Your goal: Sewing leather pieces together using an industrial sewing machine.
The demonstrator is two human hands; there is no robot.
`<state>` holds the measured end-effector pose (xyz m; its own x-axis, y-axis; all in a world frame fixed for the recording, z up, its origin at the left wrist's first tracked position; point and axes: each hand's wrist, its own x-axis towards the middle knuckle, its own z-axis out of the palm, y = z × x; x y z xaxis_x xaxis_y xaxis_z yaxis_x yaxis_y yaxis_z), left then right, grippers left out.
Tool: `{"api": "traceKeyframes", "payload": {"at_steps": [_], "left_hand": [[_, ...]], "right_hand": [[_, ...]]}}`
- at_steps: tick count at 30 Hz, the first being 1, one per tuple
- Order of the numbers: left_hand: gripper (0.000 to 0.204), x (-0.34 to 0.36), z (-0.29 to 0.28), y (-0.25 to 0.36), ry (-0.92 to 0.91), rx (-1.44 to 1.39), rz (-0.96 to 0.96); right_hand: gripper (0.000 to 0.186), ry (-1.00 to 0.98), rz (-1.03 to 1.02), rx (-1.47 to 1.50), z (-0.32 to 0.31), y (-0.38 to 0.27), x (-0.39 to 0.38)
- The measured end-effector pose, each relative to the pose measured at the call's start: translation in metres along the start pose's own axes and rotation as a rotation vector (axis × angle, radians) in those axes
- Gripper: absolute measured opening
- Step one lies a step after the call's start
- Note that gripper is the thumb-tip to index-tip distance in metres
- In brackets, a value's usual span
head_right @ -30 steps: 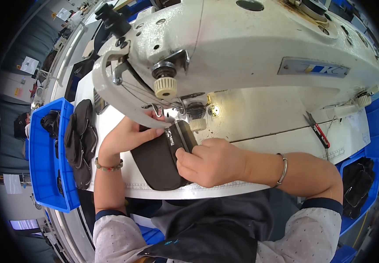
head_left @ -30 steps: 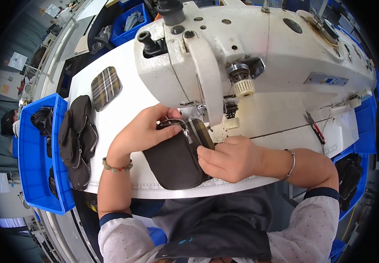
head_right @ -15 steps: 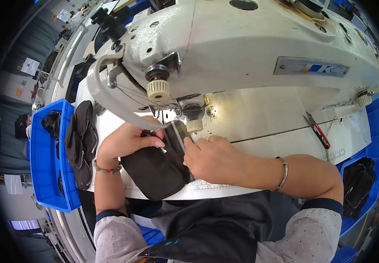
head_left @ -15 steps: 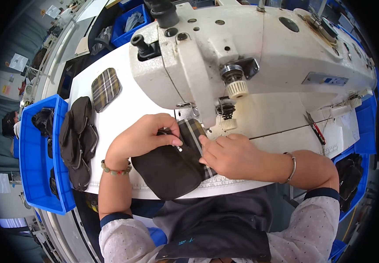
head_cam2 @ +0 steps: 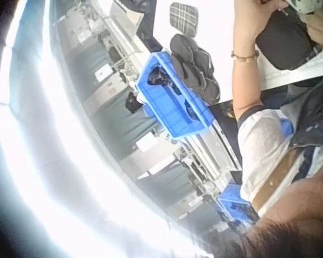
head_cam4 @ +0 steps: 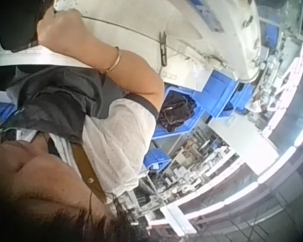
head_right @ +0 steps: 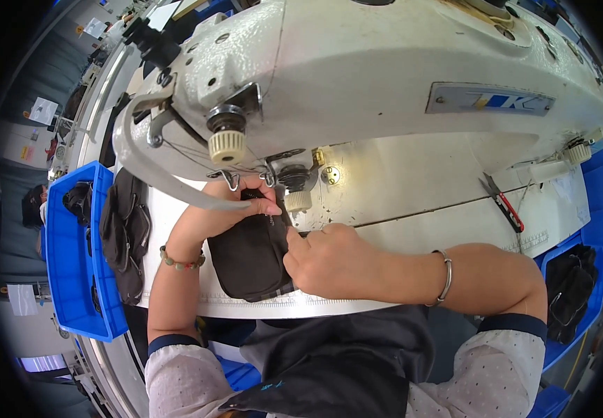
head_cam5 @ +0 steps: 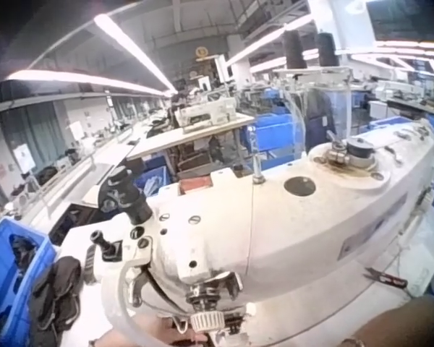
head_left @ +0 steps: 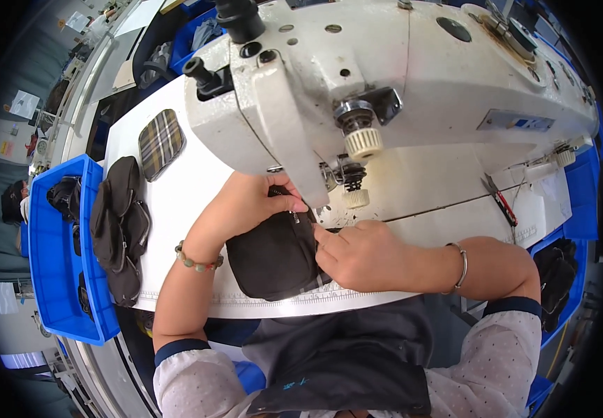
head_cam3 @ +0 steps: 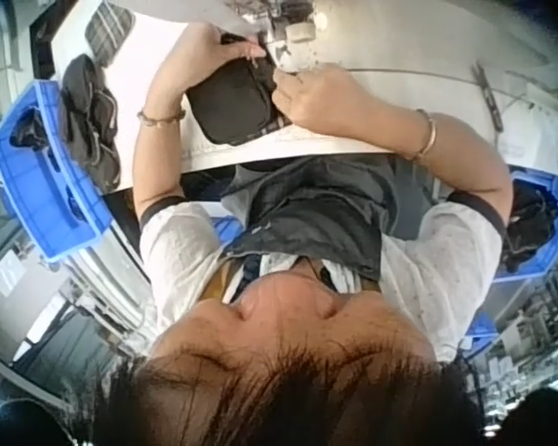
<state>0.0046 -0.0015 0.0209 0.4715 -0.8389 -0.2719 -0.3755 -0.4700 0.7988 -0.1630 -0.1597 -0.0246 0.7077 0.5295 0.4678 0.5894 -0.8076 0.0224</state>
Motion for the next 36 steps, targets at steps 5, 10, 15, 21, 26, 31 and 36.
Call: {"api": "traceKeyframes", "payload": {"at_steps": [5,10,15,21,26,31,36], "left_hand": [[0.008,-0.003,0.003,0.003,0.052,0.033,0.022],[0.007,-0.006,0.000,-0.002,0.042,0.130,0.058],[0.008,-0.007,0.002,-0.003,0.067,0.207,0.135],[0.013,-0.004,0.006,0.000,0.088,0.333,0.068],[0.013,-0.006,0.012,0.007,0.181,0.354,0.028],[0.017,-0.005,0.016,0.000,0.233,0.360,0.024],[0.019,-0.002,0.016,0.003,0.244,0.342,0.002]], "right_hand": [[0.011,0.234,-0.027,-0.043,0.001,-0.001,0.006],[0.012,0.178,-0.067,-0.076,0.007,-0.008,0.002],[0.013,0.132,-0.034,-0.061,0.006,-0.011,0.002],[0.013,0.104,-0.029,-0.041,0.004,-0.012,0.001],[0.013,0.074,-0.007,-0.021,0.001,-0.013,0.001],[0.016,-0.082,0.024,-0.003,-0.009,-0.014,0.000],[0.016,-0.077,0.027,0.002,-0.010,-0.014,0.000]]}}
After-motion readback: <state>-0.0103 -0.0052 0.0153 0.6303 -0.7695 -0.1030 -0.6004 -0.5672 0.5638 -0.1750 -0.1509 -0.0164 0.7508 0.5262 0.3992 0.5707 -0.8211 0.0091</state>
